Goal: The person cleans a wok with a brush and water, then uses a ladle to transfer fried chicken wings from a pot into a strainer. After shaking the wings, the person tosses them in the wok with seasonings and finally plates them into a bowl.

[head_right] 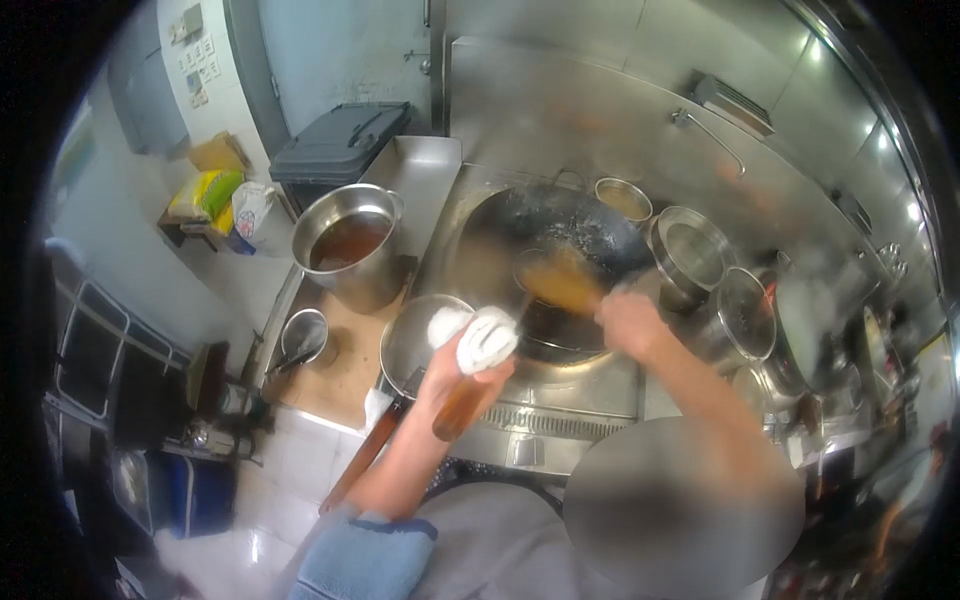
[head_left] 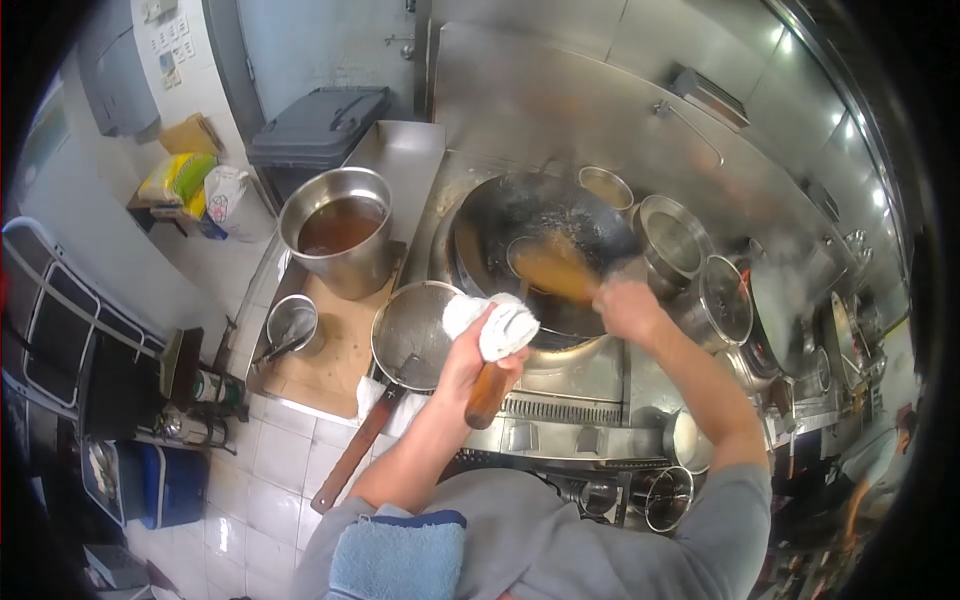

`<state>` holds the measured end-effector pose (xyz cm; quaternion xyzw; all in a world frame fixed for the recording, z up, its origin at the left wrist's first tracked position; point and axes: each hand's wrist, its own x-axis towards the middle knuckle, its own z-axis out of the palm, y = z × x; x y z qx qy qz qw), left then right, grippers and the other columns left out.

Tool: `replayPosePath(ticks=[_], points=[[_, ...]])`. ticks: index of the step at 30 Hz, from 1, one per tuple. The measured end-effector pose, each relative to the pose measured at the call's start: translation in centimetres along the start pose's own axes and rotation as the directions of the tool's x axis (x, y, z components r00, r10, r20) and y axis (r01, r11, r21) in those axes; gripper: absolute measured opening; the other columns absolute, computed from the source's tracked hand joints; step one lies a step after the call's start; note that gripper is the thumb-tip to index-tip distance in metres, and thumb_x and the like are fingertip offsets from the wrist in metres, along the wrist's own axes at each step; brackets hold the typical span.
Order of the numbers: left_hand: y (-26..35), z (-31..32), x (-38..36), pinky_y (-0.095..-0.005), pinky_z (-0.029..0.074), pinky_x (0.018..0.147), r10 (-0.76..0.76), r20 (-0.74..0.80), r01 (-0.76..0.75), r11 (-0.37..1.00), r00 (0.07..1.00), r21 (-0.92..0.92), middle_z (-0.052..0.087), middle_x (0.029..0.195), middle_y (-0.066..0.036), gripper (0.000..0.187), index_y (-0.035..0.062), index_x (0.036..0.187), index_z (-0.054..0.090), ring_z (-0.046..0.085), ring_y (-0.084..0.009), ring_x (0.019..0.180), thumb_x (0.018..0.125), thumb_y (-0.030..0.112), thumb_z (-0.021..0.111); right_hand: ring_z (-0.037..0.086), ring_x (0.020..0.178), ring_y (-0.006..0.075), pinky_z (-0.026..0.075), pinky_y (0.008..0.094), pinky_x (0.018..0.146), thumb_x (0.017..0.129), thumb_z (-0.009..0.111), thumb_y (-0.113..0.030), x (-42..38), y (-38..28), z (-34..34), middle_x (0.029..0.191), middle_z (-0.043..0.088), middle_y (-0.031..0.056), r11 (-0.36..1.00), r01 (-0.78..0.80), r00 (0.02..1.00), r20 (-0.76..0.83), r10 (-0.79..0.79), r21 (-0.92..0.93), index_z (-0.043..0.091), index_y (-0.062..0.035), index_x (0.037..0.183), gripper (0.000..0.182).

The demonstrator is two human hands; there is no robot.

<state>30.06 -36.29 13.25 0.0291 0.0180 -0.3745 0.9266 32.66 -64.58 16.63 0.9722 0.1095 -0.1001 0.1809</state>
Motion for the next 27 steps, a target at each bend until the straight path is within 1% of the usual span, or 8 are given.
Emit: replayPosePath(ticks=[5,6,8,10,12,16,22,27], points=[[4.2,-0.7,-0.5,-0.0217,0.041,0.045,-0.202,-0.237,0.303,0.776,0.950,0.553,0.065,0.089,-0.002,0.026,0.0102,0.107,0.059,0.056,-0.0070,0.067,0.097,0.034,0.055,0.066,0.098,0.0316,0.053,0.0446,0.082,0.078,0.061,-0.019,-1.1,7.8,-3.7,0.102,0.067,0.0168,0.944,-0.306,0.941,-0.112,0.320,0.124,0.061,-0.0209,0.125,0.047],[3.7,3.2,-1.8,-0.0249,0.049,0.062,0.071,-0.512,0.405,0.523,0.856,0.750,0.067,0.098,-0.003,0.037,0.0075,0.118,0.058,0.061,-0.0102,0.082,0.093,0.035,0.063,0.066,0.099,0.0321,0.053,0.0449,0.084,0.077,0.062,-0.019,-1.4,9.0,-4.3,0.107,0.067,0.0167,0.901,-0.413,0.889,-0.157,0.430,0.130,0.060,-0.0226,0.127,0.050],[8.4,0.9,-2.0,-0.0349,0.044,0.098,-0.123,-0.257,0.208,-0.314,0.959,0.926,0.061,0.121,-0.015,0.061,0.0039,0.134,0.049,0.059,-0.0262,0.111,0.085,0.033,0.072,0.066,0.101,0.0304,0.052,0.0425,0.087,0.076,0.066,-0.021,-1.8,12.3,-3.6,0.115,0.065,0.0156,0.818,-0.328,0.812,-0.301,0.499,0.471,0.056,-0.0215,0.132,0.057],[10.2,0.8,-2.7,-0.0456,0.050,0.089,-0.076,-0.284,-0.026,-0.984,0.956,0.179,0.053,0.123,-0.025,0.049,0.0119,0.125,0.055,0.058,-0.0407,0.109,0.078,0.015,0.068,0.065,0.105,0.0276,0.050,0.0386,0.091,0.074,0.071,-0.020,-1.1,14.1,-0.4,0.123,0.063,0.0145,0.569,-0.037,0.740,-0.360,0.568,0.821,0.051,-0.0200,0.138,0.068],[11.2,-0.2,-2.9,-0.0432,0.055,0.072,0.022,-0.209,-0.006,-0.992,0.978,-0.129,0.052,0.118,-0.020,0.038,0.0183,0.119,0.057,0.062,-0.0352,0.099,0.082,0.009,0.060,0.059,0.113,0.0207,0.045,0.0321,0.097,0.070,0.079,-0.015,0.6,11.2,3.0,0.129,0.060,0.0122,0.158,0.240,0.743,-0.286,0.605,0.958,0.044,-0.0161,0.144,0.082],[15.4,-4.9,-4.3,-0.0399,0.056,0.062,0.033,-0.066,0.013,-0.960,0.997,-0.279,0.052,0.110,-0.016,0.039,0.0255,0.118,0.058,0.063,-0.0314,0.091,0.085,0.006,0.055,0.058,0.117,0.0267,0.046,0.0346,0.099,0.062,0.080,-0.024,4.2,9.4,8.1,0.135,0.056,0.0139,0.520,-0.154,0.983,0.078,0.164,0.840,0.050,-0.0216,0.140,0.083],[13.7,-12.3,-7.0,-0.0430,0.054,0.055,0.107,0.182,0.130,-0.985,0.977,-0.116,0.054,0.097,-0.012,0.043,0.0253,0.113,0.061,0.062,-0.0324,0.080,0.077,0.003,0.060,0.062,0.099,0.0155,0.051,0.0280,0.085,0.068,0.073,-0.011,-4.1,13.7,3.6,0.116,0.066,0.0083,-0.027,0.016,0.937,-0.005,0.350,1.000,0.045,-0.0158,0.144,0.081],[8.8,-14.5,-6.2,-0.0483,0.054,0.064,0.218,0.273,0.177,-0.970,0.937,0.169,0.054,0.115,-0.018,0.063,0.0259,0.128,0.055,0.064,-0.0405,0.084,0.070,0.006,0.069,0.064,0.098,0.0219,0.051,0.0333,0.087,0.068,0.074,-0.011,-6.0,12.5,6.0,0.117,0.066,0.0115,0.520,-0.057,0.958,-0.100,0.270,0.852,0.047,-0.0219,0.143,0.080]])
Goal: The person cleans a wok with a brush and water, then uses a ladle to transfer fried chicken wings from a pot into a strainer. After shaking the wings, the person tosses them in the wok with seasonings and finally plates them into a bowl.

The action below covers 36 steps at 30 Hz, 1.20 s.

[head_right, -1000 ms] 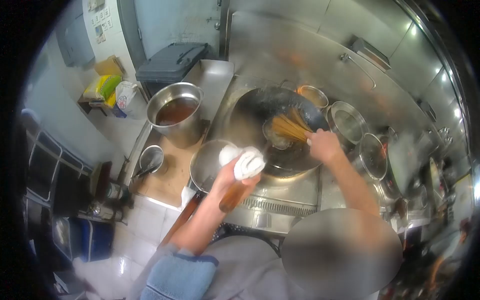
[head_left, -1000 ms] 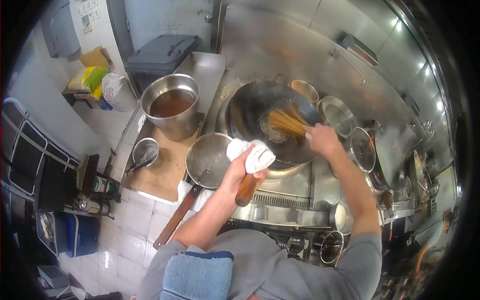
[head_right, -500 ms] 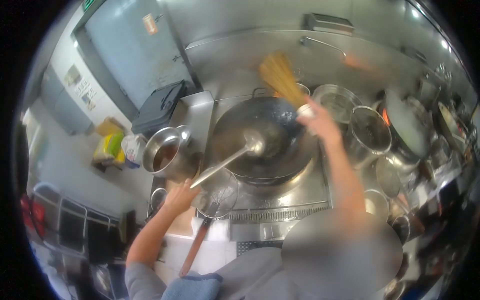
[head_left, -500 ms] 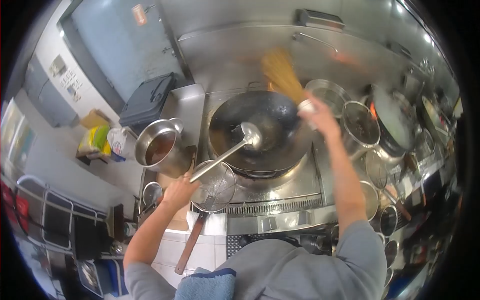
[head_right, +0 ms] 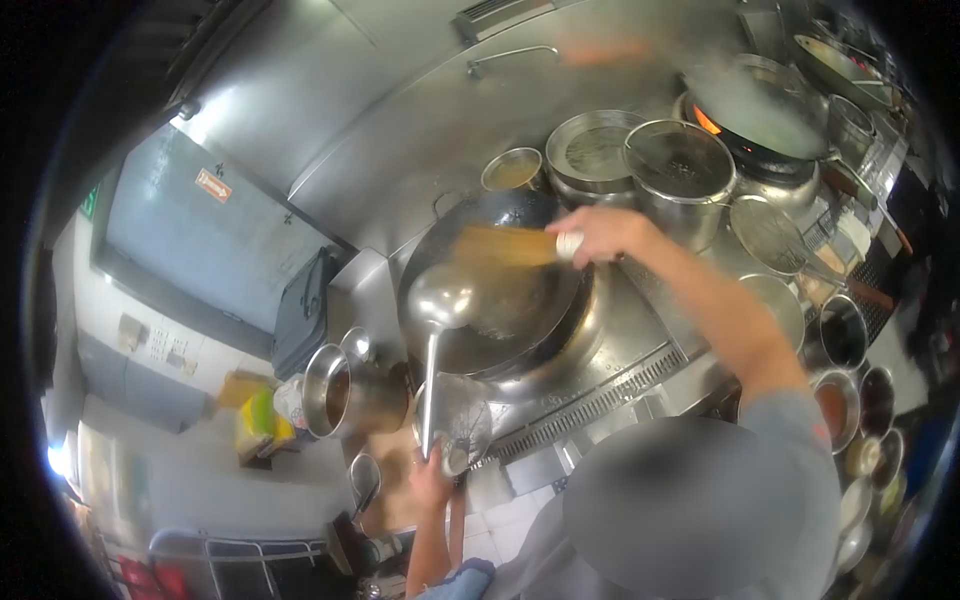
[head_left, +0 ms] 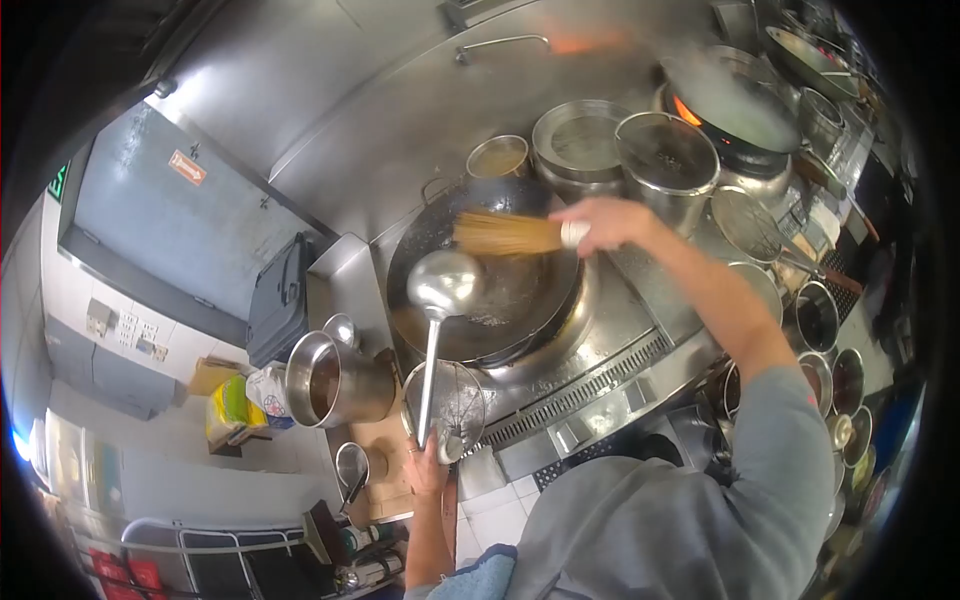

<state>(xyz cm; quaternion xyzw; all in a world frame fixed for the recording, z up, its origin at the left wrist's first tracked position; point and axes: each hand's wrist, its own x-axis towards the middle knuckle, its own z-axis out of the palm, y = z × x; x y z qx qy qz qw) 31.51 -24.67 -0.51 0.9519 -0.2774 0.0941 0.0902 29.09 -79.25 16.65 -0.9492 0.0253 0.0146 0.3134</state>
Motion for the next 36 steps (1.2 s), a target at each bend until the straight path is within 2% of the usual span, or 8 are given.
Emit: replayPosePath(ticks=[7,9,11,19,23,32,35,36], points=[[3.1,-2.7,1.7,-0.0488,0.052,0.077,-0.130,0.092,0.139,0.985,0.987,-0.105,0.052,0.118,-0.020,0.067,0.0247,0.130,0.053,0.060,-0.0420,0.098,0.069,0.010,0.074,0.055,0.117,0.0156,0.045,0.0273,0.097,0.074,0.071,-0.006,-3.7,-4.1,-3.5,0.137,0.055,0.0070,0.788,0.368,0.883,-0.451,-0.130,0.493,0.041,-0.0079,0.145,0.076],[3.5,-2.6,1.9,-0.0485,0.051,0.080,-0.133,0.112,0.151,0.975,0.985,-0.165,0.052,0.119,-0.021,0.067,0.0235,0.130,0.053,0.059,-0.0422,0.101,0.068,0.010,0.075,0.055,0.121,0.0224,0.044,0.0333,0.102,0.070,0.073,-0.012,-1.9,-2.0,0.7,0.141,0.051,0.0132,0.910,0.335,0.932,-0.231,-0.280,0.246,0.044,-0.0098,0.143,0.079],[2.5,-1.3,2.3,-0.0478,0.051,0.081,-0.156,0.142,0.186,0.955,0.977,-0.231,0.053,0.120,-0.021,0.068,0.0213,0.130,0.053,0.059,-0.0423,0.102,0.068,0.010,0.077,0.059,0.114,0.0277,0.046,0.0360,0.099,0.067,0.074,-0.016,-2.3,-3.0,0.5,0.134,0.056,0.0154,0.995,-0.092,0.989,0.115,0.096,-0.035,0.046,-0.0165,0.142,0.080],[2.8,-0.5,1.9,-0.0478,0.050,0.082,-0.104,-0.035,0.086,0.941,0.994,-0.328,0.054,0.114,-0.023,0.063,0.0131,0.124,0.056,0.058,-0.0441,0.100,0.066,0.008,0.078,0.054,0.122,0.0175,0.041,0.0325,0.102,0.075,0.072,-0.006,-3.1,-4.5,0.3,0.138,0.054,0.0138,0.810,0.455,0.771,-0.619,-0.149,0.371,0.040,-0.0126,0.146,0.078],[3.6,-1.2,1.8,-0.0475,0.050,0.081,-0.112,-0.019,0.098,0.926,0.994,-0.364,0.055,0.110,-0.024,0.061,0.0123,0.123,0.057,0.059,-0.0434,0.097,0.065,0.005,0.078,0.059,0.115,0.0310,0.046,0.0371,0.100,0.069,0.073,-0.020,-2.0,-6.3,1.0,0.130,0.060,0.0116,0.981,-0.085,0.992,0.076,0.099,-0.174,0.044,-0.0221,0.143,0.080],[5.6,-4.9,1.8,-0.0449,0.050,0.082,-0.061,0.091,0.092,0.915,0.994,-0.394,0.057,0.105,-0.022,0.060,0.0082,0.122,0.057,0.058,-0.0414,0.097,0.066,0.006,0.077,0.057,0.121,0.0240,0.043,0.0329,0.102,0.075,0.066,-0.007,-5.9,-7.1,-0.3,0.139,0.053,0.0141,0.894,0.423,0.765,-0.587,-0.266,0.147,0.034,-0.0157,0.149,0.082],[5.1,-3.8,1.5,-0.0451,0.049,0.082,0.004,0.073,0.032,0.874,0.997,-0.485,0.058,0.105,-0.022,0.059,0.0056,0.122,0.056,0.058,-0.0414,0.098,0.067,0.006,0.076,0.062,0.107,0.0355,0.048,0.0415,0.093,0.069,0.067,-0.013,-3.8,-7.1,-0.2,0.117,0.065,0.0163,0.977,-0.128,0.990,0.031,0.135,-0.168,0.039,-0.0243,0.146,0.082],[4.5,-3.8,1.3,-0.0452,0.049,0.083,0.024,0.057,0.010,0.849,0.998,-0.528,0.059,0.105,-0.022,0.059,0.0047,0.123,0.055,0.058,-0.0415,0.098,0.067,0.006,0.076,0.063,0.099,0.0369,0.050,0.0431,0.088,0.069,0.067,-0.014,-3.6,-5.2,-0.5,0.110,0.067,0.0170,0.966,-0.101,0.992,-0.092,0.081,-0.240,0.041,-0.0259,0.145,0.081]])
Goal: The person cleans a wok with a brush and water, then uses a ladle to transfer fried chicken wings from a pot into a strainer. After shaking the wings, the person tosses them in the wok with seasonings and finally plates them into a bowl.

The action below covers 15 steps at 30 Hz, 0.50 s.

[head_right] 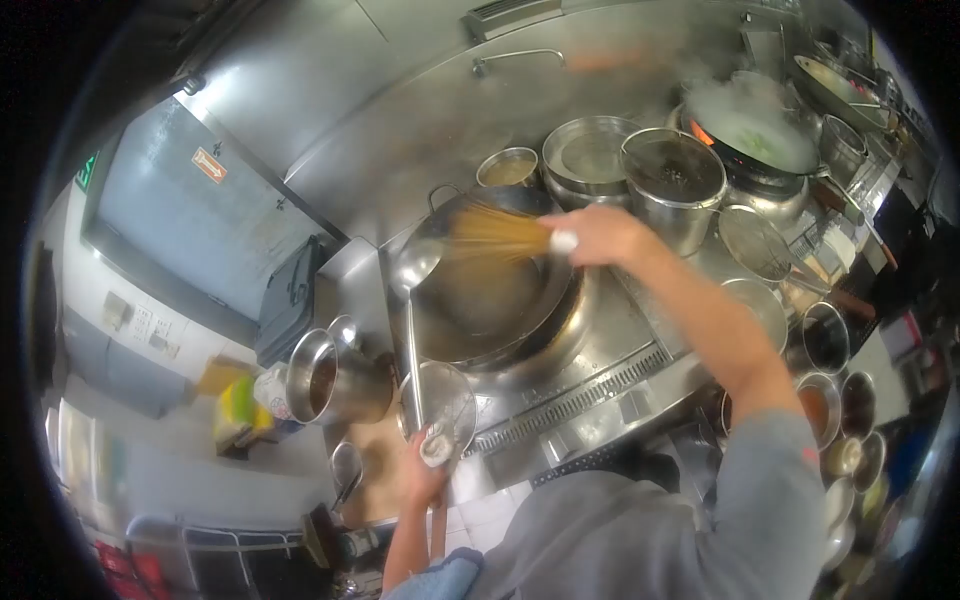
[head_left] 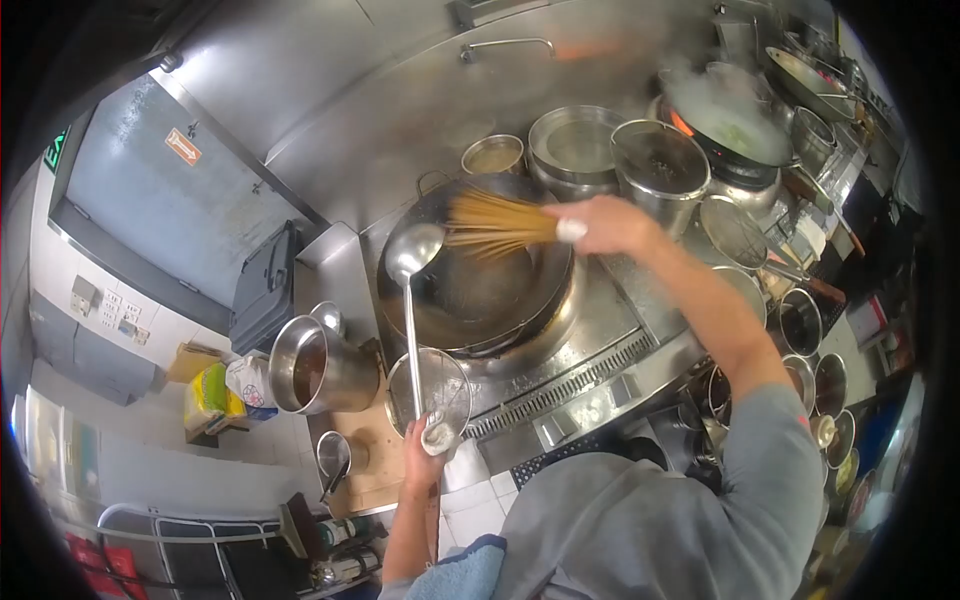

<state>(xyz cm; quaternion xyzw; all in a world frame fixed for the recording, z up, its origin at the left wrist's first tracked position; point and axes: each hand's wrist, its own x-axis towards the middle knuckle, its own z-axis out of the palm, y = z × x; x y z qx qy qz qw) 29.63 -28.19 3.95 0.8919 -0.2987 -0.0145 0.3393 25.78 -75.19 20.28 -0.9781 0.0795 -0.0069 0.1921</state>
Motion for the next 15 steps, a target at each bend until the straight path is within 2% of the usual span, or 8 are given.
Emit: replayPosePath(ticks=[1,3,5,8,9,11,12,15], points=[[-0.3,-0.1,-0.1,-0.0453,0.048,0.083,-0.006,-0.007,0.006,1.000,1.000,0.020,0.059,0.105,-0.021,0.059,0.0039,0.122,0.055,0.057,-0.0414,0.098,0.067,0.006,0.076,0.064,0.091,0.0383,0.051,0.0447,0.084,0.068,0.066,-0.016,0.4,2.1,-0.2,0.103,0.068,0.0177,0.996,0.034,0.989,-0.138,-0.046,-0.086,0.043,-0.0275,0.144,0.080],[-0.9,0.0,-1.1,-0.0454,0.048,0.085,-0.031,-0.008,0.032,0.998,0.999,0.057,0.060,0.105,-0.020,0.058,0.0024,0.122,0.055,0.057,-0.0413,0.098,0.067,0.005,0.075,0.066,0.098,0.0326,0.051,0.0373,0.086,0.069,0.067,-0.014,-1.8,0.7,-3.9,0.114,0.067,0.0154,0.986,-0.035,0.976,-0.205,0.070,0.166,0.043,-0.0217,0.144,0.079],[-1.5,0.7,-0.9,-0.0454,0.048,0.085,-0.066,-0.036,0.064,0.997,0.997,-0.034,0.060,0.105,-0.020,0.058,0.0013,0.121,0.055,0.057,-0.0411,0.099,0.067,0.005,0.074,0.063,0.110,0.0269,0.049,0.0331,0.093,0.072,0.067,-0.012,-3.0,-0.3,-4.8,0.131,0.059,0.0136,0.897,0.155,0.942,-0.334,-0.008,0.414,0.040,-0.0179,0.146,0.079],[-2.2,1.3,-0.3,-0.0456,0.047,0.085,-0.090,-0.007,0.088,0.984,0.996,-0.153,0.059,0.105,-0.020,0.057,0.0000,0.120,0.055,0.057,-0.0410,0.099,0.067,0.005,0.074,0.057,0.120,0.0249,0.045,0.0334,0.100,0.074,0.068,-0.011,-1.2,-1.6,-0.2,0.144,0.047,0.0116,0.804,0.429,0.872,-0.421,-0.250,0.412,0.037,-0.0179,0.148,0.080],[-2.3,1.4,-0.3,-0.0457,0.047,0.085,-0.093,0.015,0.094,0.977,0.996,-0.191,0.059,0.104,-0.021,0.056,-0.0004,0.120,0.055,0.057,-0.0410,0.098,0.067,0.005,0.074,0.060,0.114,0.0295,0.048,0.0363,0.097,0.073,0.068,-0.014,-0.1,-1.3,1.1,0.136,0.055,0.0134,0.914,0.209,0.975,-0.141,-0.170,0.348,0.041,-0.0200,0.145,0.078],[-1.0,0.2,-0.9,-0.0457,0.049,0.082,0.012,-0.024,-0.010,0.999,1.000,0.053,0.058,0.104,-0.020,0.055,0.0028,0.120,0.057,0.058,-0.0406,0.096,0.068,0.007,0.075,0.062,0.106,0.0341,0.050,0.0401,0.092,0.070,0.068,-0.016,0.8,-1.2,0.2,0.124,0.062,0.0155,0.999,-0.040,0.994,0.097,0.044,-0.036,0.046,-0.0220,0.142,0.075],[-0.5,-0.5,-1.0,-0.0457,0.049,0.081,0.063,-0.045,-0.054,0.983,0.997,0.178,0.058,0.104,-0.020,0.054,0.0044,0.120,0.057,0.059,-0.0404,0.094,0.069,0.008,0.075,0.063,0.103,0.0349,0.050,0.0412,0.090,0.068,0.068,-0.017,0.8,-0.6,-0.4,0.119,0.064,0.0160,0.997,-0.050,0.999,-0.002,0.050,-0.057,0.048,-0.0226,0.140,0.075],[0.1,-1.0,-0.8,-0.0453,0.051,0.076,-0.198,-0.042,0.203,0.965,0.979,0.166,0.057,0.104,-0.019,0.053,0.0120,0.120,0.059,0.061,-0.0396,0.090,0.069,0.011,0.075,0.062,0.105,0.0353,0.050,0.0406,0.092,0.069,0.068,-0.015,-0.5,-0.5,-3.4,0.123,0.062,0.0156,0.996,0.054,0.963,-0.268,-0.032,0.075,0.046,-0.0195,0.141,0.075]])
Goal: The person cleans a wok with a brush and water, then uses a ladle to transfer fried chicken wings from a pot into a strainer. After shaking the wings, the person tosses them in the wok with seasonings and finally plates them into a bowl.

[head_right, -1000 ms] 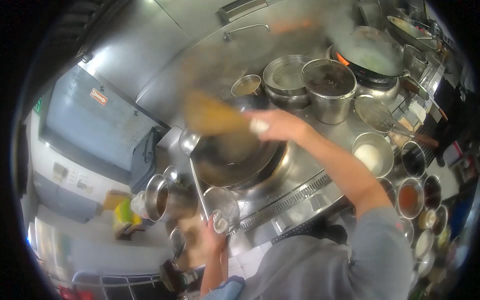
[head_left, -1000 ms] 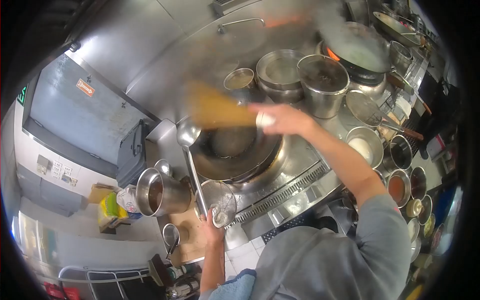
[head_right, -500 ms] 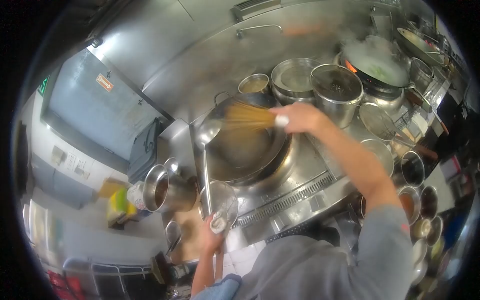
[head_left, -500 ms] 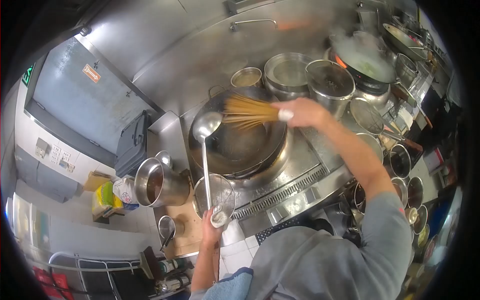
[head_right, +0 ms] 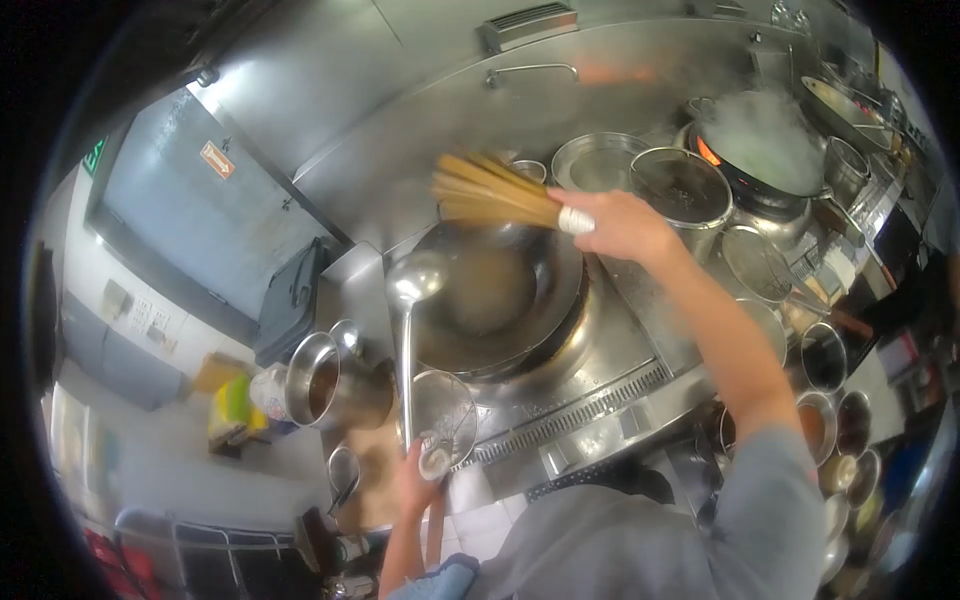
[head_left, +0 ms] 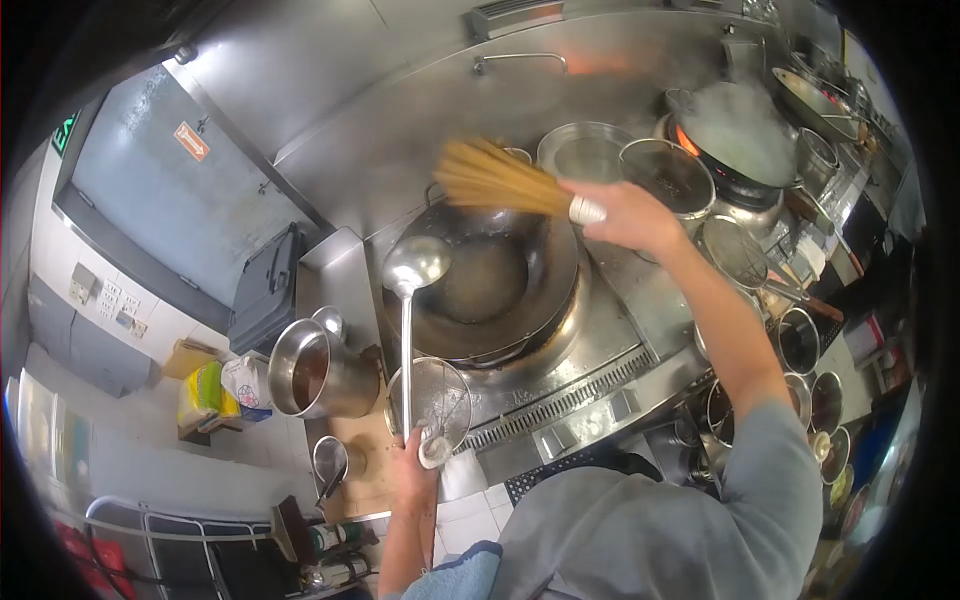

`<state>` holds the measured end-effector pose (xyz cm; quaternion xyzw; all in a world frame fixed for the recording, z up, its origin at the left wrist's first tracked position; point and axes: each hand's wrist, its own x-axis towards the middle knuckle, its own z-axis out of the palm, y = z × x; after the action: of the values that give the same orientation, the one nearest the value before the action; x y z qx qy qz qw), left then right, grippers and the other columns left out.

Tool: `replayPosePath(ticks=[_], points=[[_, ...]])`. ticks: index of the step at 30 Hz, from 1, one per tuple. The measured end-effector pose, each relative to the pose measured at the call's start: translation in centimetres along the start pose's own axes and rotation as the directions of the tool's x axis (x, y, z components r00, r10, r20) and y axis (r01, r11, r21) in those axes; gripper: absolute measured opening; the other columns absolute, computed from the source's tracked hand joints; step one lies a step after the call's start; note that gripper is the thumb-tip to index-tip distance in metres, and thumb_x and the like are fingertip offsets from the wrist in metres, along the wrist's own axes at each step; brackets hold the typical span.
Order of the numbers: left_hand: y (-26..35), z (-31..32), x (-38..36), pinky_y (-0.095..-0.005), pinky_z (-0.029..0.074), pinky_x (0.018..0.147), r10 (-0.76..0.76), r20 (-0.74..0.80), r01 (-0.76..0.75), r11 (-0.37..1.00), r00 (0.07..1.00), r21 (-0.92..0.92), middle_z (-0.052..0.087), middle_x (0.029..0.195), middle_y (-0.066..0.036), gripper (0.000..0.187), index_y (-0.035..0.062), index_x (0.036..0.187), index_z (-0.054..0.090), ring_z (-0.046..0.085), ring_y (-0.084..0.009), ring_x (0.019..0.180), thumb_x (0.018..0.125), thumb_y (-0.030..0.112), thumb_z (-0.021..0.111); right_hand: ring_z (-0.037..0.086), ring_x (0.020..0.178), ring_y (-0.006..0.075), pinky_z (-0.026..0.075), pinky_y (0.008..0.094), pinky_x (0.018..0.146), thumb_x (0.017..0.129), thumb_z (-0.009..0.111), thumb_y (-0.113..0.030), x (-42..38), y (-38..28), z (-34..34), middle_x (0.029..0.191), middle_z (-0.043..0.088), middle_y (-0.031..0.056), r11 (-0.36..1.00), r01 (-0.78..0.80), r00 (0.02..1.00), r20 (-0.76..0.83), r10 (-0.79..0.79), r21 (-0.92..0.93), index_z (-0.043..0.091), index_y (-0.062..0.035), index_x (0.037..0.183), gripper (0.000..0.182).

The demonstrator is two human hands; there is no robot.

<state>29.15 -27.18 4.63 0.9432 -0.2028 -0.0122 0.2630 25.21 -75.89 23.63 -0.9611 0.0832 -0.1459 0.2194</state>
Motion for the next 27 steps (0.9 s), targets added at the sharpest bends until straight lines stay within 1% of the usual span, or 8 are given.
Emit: replayPosePath(ticks=[4,7,10,16,17,20,24,27], points=[[2.1,-1.4,0.8,-0.0446,0.052,0.075,0.042,-0.047,-0.030,0.973,0.998,0.227,0.057,0.104,-0.019,0.055,0.0181,0.122,0.060,0.062,-0.0390,0.087,0.070,0.015,0.077,0.061,0.106,0.0380,0.049,0.0412,0.093,0.073,0.068,-0.014,-1.5,-4.7,0.0,0.125,0.061,0.0165,0.922,0.216,0.973,-0.146,-0.177,0.322,0.043,-0.0194,0.144,0.075],[2.8,-2.1,0.2,-0.0453,0.052,0.075,0.016,-0.007,-0.014,0.971,1.000,0.238,0.057,0.105,-0.020,0.056,0.0179,0.122,0.060,0.061,-0.0395,0.088,0.069,0.016,0.078,0.064,0.092,0.0370,0.051,0.0456,0.086,0.072,0.066,-0.017,0.0,-1.9,3.5,0.099,0.067,0.0183,0.985,0.076,0.955,0.294,-0.028,-0.152,0.047,-0.0307,0.140,0.072],[1.7,-2.1,-0.5,-0.0441,0.051,0.082,-0.126,0.092,0.097,0.958,0.988,0.268,0.058,0.117,-0.016,0.059,0.0206,0.129,0.056,0.062,-0.0369,0.099,0.073,0.023,0.075,0.066,0.091,0.0350,0.052,0.0446,0.085,0.072,0.068,-0.016,0.0,-0.2,0.6,0.099,0.069,0.0147,0.927,0.024,0.988,0.151,0.035,-0.375,0.048,-0.0283,0.140,0.072],[0.0,1.1,-0.6,-0.0458,0.051,0.079,0.000,-0.014,0.001,0.997,1.000,0.078,0.057,0.107,-0.019,0.058,0.0197,0.122,0.059,0.060,-0.0401,0.091,0.067,0.018,0.080,0.064,0.098,0.0367,0.051,0.0420,0.088,0.071,0.068,-0.015,-1.5,-1.6,4.1,0.111,0.067,0.0155,0.922,0.306,0.951,-0.116,-0.285,0.237,0.048,-0.0223,0.140,0.072],[-0.1,1.1,-0.7,-0.0459,0.051,0.077,0.021,-0.043,-0.017,0.997,0.999,0.079,0.057,0.107,-0.018,0.058,0.0199,0.121,0.059,0.061,-0.0396,0.090,0.067,0.018,0.080,0.064,0.099,0.0347,0.051,0.0407,0.089,0.070,0.068,-0.015,-1.2,-2.9,3.3,0.115,0.066,0.0149,0.998,0.043,0.953,0.302,-0.027,-0.046,0.050,-0.0197,0.139,0.072],[-1.3,0.5,-0.7,-0.0455,0.052,0.071,0.101,-0.147,-0.079,0.986,0.984,0.149,0.057,0.105,-0.016,0.056,0.0204,0.120,0.061,0.062,-0.0376,0.087,0.067,0.019,0.079,0.065,0.096,0.0349,0.052,0.0409,0.088,0.069,0.068,-0.016,0.1,1.4,2.5,0.114,0.066,0.0148,0.967,0.041,0.986,0.169,0.003,-0.252,0.052,-0.0194,0.137,0.070],[-5.4,0.4,-0.6,-0.0431,0.052,0.064,0.261,-0.246,-0.178,0.932,0.933,0.316,0.057,0.105,-0.013,0.050,0.0233,0.116,0.064,0.063,-0.0333,0.082,0.068,0.019,0.077,0.065,0.088,0.0166,0.053,0.0328,0.078,0.072,0.075,-0.014,0.2,0.1,-3.5,0.109,0.069,0.0071,0.782,-0.121,0.992,0.091,0.082,0.611,0.046,-0.0166,0.143,0.077],[-5.3,0.8,0.0,-0.0429,0.053,0.065,0.299,-0.249,-0.209,0.920,0.921,0.331,0.058,0.107,-0.013,0.051,0.0257,0.117,0.064,0.063,-0.0332,0.081,0.068,0.019,0.077,0.060,0.085,0.0135,0.052,0.0318,0.076,0.074,0.075,-0.018,0.6,-1.7,-2.6,0.108,0.067,0.0055,0.697,-0.074,0.991,0.131,-0.029,0.713,0.046,-0.0134,0.143,0.076]])
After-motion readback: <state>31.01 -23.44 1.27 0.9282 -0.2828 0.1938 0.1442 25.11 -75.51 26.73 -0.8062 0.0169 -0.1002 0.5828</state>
